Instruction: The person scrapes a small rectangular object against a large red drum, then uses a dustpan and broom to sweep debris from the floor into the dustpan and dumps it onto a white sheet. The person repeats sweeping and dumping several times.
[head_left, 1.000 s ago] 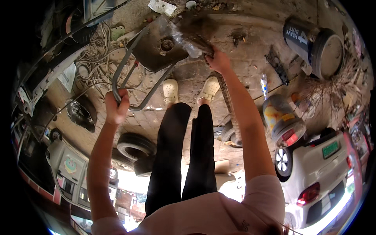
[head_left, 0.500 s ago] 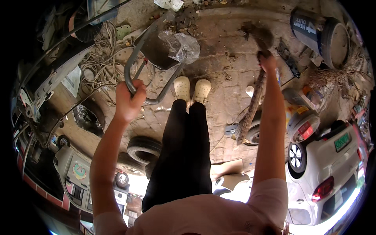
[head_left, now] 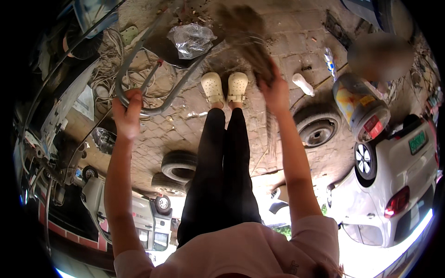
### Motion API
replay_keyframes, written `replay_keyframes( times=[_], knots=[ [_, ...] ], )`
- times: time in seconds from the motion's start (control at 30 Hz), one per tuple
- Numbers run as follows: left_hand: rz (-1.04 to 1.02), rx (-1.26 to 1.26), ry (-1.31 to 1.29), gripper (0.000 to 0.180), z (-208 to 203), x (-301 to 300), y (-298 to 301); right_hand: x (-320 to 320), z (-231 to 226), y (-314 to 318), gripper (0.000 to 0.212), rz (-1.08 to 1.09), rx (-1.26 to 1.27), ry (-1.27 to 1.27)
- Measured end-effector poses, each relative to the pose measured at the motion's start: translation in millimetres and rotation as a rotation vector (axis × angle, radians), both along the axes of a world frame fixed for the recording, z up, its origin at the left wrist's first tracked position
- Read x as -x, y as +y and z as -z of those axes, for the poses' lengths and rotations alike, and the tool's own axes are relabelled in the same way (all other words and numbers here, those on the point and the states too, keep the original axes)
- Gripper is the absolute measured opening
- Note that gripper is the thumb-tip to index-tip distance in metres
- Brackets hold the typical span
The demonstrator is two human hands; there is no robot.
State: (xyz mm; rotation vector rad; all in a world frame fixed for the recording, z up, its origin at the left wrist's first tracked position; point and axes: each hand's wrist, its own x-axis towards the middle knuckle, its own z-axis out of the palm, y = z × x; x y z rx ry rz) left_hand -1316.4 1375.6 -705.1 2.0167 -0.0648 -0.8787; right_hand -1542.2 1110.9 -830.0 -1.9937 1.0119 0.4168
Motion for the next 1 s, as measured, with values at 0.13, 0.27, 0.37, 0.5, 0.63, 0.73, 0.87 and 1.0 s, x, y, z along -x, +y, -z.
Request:
replay_keyframes(
  times=[0.13, 0.27, 0.37, 0.5, 0.63, 0.73, 0.87, 1.0],
  knots=[
    [0.115, 0.04, 0.158, 0.019, -1, -11, 11, 98, 11, -47, 0.046, 0.398, -0.07, 0.072],
    [0.195, -0.002, 0.233, 0.012, -6, -29, 26, 173, 85, -70, 0.02, 0.603, -0.385, 0.158],
    [0.248, -0.035, 0.312, 0.009, -15, -39, 43, 113, 88, -45, 0.017, 0.638, -0.505, 0.105],
    [0.286, -0.096, 0.38, 0.007, -13, -39, 33, 56, 121, -20, 0.029, 0.441, -0.451, 0.088],
    [0.382, -0.029, 0.333, 0.005, -4, -53, 42, 8, 80, -6, 0.042, 0.406, -0.485, -0.051],
    [0.215, -0.024, 0.228, 0.01, -7, -42, 43, -3, 27, -9, 0.044, 0.389, -0.379, -0.121],
    [0.203, -0.089, 0.161, 0.013, -12, -37, 33, 47, 51, -64, 0.05, 0.193, 0.16, -0.118],
    [0.213, -0.041, 0.154, 0.018, -5, -33, 29, 46, 130, -117, 0.042, 0.17, 0.272, 0.219]
  ],
)
